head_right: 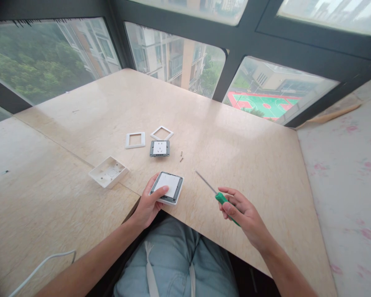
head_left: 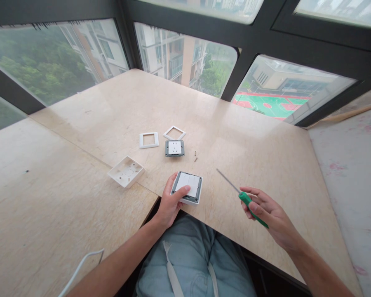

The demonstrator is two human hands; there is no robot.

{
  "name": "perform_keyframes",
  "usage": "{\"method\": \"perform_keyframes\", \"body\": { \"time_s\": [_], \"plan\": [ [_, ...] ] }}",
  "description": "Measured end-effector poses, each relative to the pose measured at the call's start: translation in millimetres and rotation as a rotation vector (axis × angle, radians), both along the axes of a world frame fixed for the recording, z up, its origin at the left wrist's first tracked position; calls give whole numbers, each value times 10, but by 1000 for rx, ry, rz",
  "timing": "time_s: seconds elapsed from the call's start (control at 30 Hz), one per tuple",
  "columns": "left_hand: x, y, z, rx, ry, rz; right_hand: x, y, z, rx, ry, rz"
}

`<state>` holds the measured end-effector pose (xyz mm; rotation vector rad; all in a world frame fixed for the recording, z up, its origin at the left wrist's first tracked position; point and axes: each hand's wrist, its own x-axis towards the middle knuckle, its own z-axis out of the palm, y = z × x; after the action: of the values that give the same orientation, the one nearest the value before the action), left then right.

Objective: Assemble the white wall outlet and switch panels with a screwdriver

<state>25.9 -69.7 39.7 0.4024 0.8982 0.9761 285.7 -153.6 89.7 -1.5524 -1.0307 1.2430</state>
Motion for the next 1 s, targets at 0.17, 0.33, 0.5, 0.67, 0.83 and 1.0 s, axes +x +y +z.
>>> {"method": "perform_keyframes", "body": {
  "time_s": [0.17,0.33,0.5,0.67,0.83,1.0],
  "plan": [
    [44,-64,-126,146,181,35,-384,74,-113,-133,89,-69],
    [4,-91,-223,327,417,43,-775,481,-212,-85,-92,-37],
    [-44,-47,-266,394,559,113,-1032,665,-295,65,-191,63],
    [-33,-29,-271,411,619,147,-1104,706,-334,76,-246,38],
    [-22,-24,-248,399,631,148,-1074,833,-253,33,25,-39],
    [-19,-4,-261,341,559,203,-946,1046,-223,-21,354,-271]
  ]
}}
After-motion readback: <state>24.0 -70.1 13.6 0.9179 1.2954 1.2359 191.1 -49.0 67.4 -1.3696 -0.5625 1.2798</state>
